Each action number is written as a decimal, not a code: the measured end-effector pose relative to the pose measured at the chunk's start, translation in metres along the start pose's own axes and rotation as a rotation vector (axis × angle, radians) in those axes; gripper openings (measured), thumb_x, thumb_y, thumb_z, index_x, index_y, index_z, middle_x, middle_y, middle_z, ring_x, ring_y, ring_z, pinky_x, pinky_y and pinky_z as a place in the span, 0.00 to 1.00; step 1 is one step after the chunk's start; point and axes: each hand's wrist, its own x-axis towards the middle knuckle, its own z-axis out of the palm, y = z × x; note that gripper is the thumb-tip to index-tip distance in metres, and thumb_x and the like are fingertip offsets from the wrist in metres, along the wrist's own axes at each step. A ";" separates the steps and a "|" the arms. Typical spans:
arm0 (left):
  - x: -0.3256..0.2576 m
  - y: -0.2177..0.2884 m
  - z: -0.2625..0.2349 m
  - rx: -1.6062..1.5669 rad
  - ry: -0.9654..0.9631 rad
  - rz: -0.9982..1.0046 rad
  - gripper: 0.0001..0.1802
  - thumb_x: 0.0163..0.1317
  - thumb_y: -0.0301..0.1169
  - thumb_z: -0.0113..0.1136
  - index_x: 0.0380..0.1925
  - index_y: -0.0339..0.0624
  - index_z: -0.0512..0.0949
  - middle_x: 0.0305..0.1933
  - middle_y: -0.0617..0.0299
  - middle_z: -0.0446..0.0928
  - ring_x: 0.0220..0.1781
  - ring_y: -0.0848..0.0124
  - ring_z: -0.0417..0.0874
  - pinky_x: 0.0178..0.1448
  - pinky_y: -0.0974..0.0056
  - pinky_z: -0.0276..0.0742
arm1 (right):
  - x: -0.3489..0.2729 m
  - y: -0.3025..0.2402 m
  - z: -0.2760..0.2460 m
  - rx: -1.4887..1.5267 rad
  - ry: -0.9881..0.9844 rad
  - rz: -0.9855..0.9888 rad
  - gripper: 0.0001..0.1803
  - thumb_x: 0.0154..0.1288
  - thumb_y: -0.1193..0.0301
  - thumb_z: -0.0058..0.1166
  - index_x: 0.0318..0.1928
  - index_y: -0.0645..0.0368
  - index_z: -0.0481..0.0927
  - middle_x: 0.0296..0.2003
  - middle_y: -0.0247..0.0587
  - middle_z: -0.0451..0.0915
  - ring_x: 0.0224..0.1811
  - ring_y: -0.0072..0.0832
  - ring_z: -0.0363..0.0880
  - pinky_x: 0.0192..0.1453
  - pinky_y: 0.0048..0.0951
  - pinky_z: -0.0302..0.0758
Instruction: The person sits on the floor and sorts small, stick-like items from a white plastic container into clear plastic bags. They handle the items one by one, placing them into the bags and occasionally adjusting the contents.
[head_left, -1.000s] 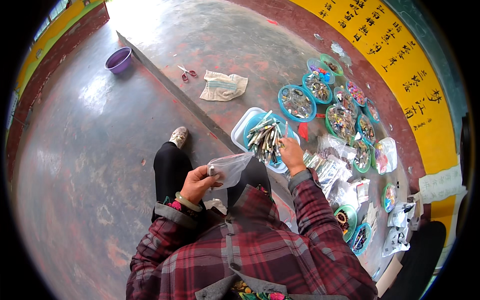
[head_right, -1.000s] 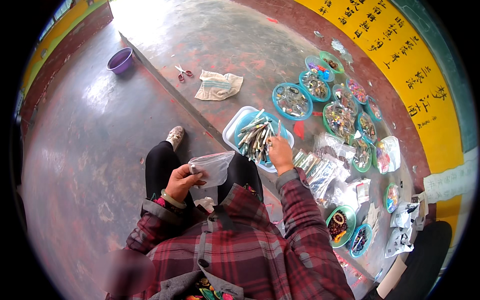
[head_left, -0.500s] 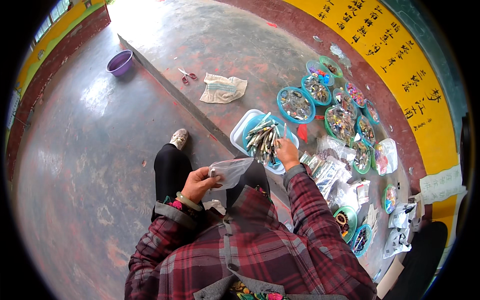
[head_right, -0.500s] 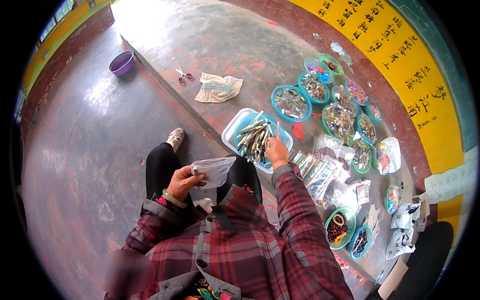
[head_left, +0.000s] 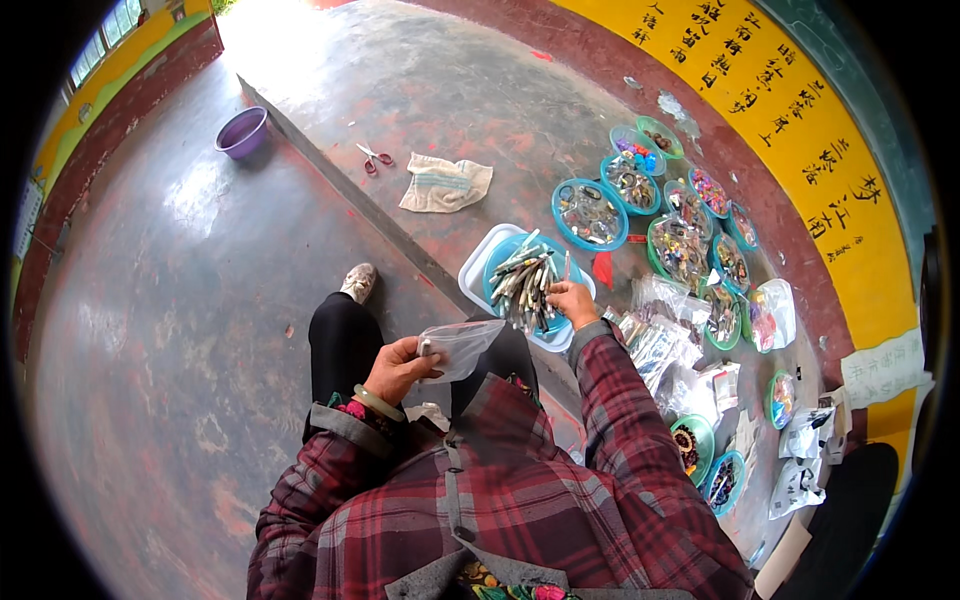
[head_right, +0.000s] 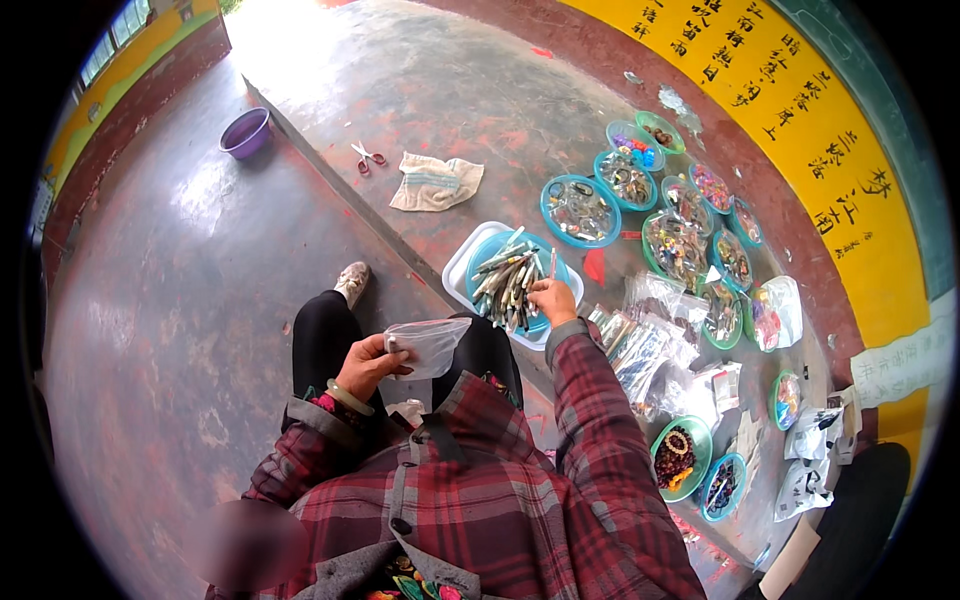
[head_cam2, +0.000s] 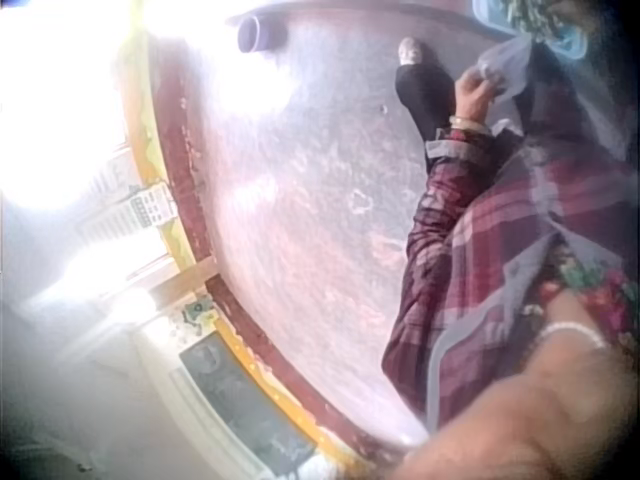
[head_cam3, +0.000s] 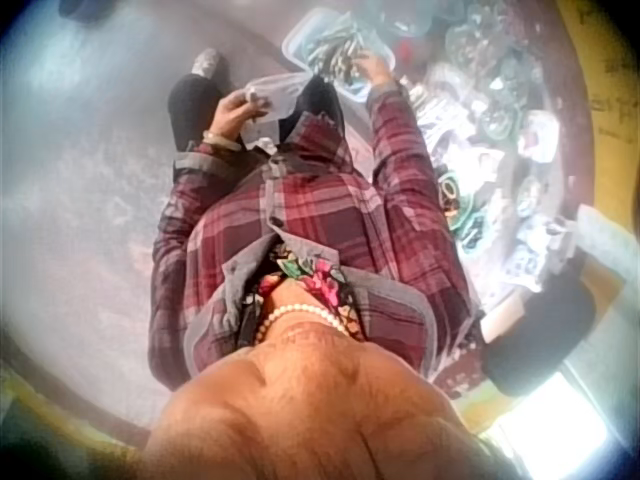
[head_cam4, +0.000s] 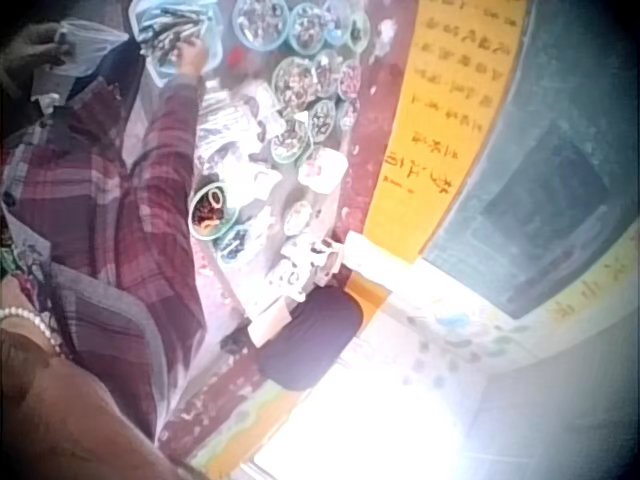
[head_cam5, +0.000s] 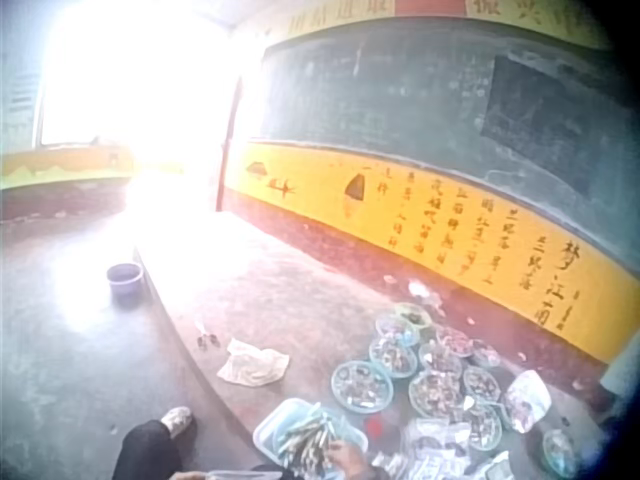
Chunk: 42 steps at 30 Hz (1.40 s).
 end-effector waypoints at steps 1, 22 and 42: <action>0.000 0.000 0.001 0.000 0.011 0.011 0.12 0.61 0.27 0.60 0.45 0.37 0.78 0.39 0.61 0.82 0.38 0.74 0.82 0.44 0.69 0.78 | 0.001 0.000 0.000 -0.022 0.004 0.009 0.13 0.44 0.71 0.63 0.32 0.63 0.83 0.23 0.41 0.82 0.24 0.28 0.81 0.33 0.28 0.75; -0.007 0.005 0.000 0.067 0.022 0.016 0.09 0.61 0.30 0.60 0.38 0.37 0.79 0.36 0.62 0.81 0.34 0.76 0.81 0.38 0.71 0.78 | -0.120 -0.089 -0.079 0.959 0.157 -0.081 0.06 0.65 0.73 0.54 0.39 0.63 0.79 0.34 0.39 0.82 0.35 0.22 0.79 0.39 0.21 0.75; -0.008 -0.006 -0.001 0.099 0.002 0.100 0.11 0.63 0.29 0.57 0.43 0.35 0.79 0.38 0.63 0.81 0.40 0.75 0.80 0.42 0.69 0.80 | -0.243 -0.176 -0.016 0.582 -0.591 0.082 0.16 0.68 0.71 0.51 0.54 0.62 0.76 0.36 0.32 0.76 0.40 0.21 0.75 0.44 0.23 0.72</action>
